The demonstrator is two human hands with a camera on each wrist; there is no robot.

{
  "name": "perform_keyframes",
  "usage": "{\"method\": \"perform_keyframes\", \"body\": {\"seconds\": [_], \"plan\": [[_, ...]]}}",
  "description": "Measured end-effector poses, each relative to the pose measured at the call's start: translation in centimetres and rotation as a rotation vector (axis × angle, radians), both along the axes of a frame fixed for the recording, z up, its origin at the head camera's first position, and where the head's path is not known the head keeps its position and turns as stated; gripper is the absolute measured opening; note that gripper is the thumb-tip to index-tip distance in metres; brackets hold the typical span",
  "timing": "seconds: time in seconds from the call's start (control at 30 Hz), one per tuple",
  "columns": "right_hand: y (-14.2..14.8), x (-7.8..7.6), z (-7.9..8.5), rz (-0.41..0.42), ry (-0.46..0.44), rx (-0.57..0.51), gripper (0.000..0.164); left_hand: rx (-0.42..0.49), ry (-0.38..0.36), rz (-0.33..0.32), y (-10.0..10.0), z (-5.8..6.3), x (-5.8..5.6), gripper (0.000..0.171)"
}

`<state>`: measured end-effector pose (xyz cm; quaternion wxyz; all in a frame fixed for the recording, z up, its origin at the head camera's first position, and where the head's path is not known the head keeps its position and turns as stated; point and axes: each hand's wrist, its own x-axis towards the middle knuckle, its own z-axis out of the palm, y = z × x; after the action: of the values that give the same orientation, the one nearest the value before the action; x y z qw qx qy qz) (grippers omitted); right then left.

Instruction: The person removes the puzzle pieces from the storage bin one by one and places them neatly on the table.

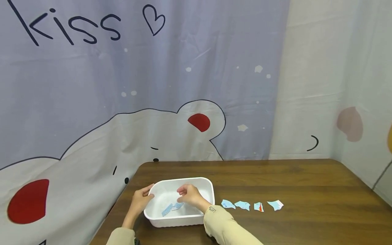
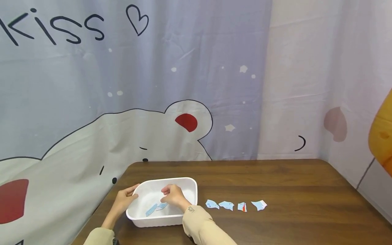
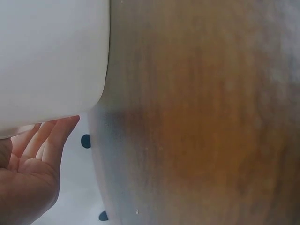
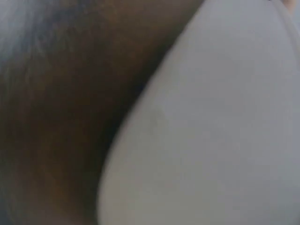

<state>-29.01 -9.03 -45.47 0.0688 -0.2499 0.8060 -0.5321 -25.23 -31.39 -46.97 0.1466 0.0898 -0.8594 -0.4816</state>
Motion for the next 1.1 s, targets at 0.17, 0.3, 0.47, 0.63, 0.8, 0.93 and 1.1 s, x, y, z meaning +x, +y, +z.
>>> {"method": "perform_keyframes", "body": {"seconds": [0.17, 0.3, 0.47, 0.63, 0.8, 0.93, 1.1], "plan": [[-0.5, -0.2, -1.0, 0.009, -0.044, 0.032, 0.035, 0.002, 0.0, -0.007, 0.0, -0.1, 0.0, 0.043], [-0.7, -0.2, -1.1, 0.059, -0.059, 0.047, 0.039, 0.007, -0.003, -0.011, -0.1, 0.0, -0.1, 0.043], [-1.0, -0.3, -1.4, 0.06, -0.037, 0.138, 0.04, 0.013, 0.0, -0.019, -0.3, 0.0, -0.2, 0.043], [-1.0, -0.1, -1.8, 0.029, 0.02, 0.181, 0.039, 0.019, 0.008, -0.026, -0.2, -0.2, -0.2, 0.043], [-1.0, 0.3, -1.9, 0.02, 0.047, 0.168, 0.034, 0.022, -0.001, -0.025, -0.2, -0.3, 0.1, 0.043], [-1.0, 0.4, -1.9, 0.016, 0.037, 0.174, 0.029, 0.017, -0.002, -0.027, -0.2, -0.3, 0.1, 0.043], [-0.9, 0.3, -1.9, 0.011, 0.044, 0.2, 0.024, 0.021, 0.002, -0.035, -0.2, -0.2, -0.1, 0.043]]}}
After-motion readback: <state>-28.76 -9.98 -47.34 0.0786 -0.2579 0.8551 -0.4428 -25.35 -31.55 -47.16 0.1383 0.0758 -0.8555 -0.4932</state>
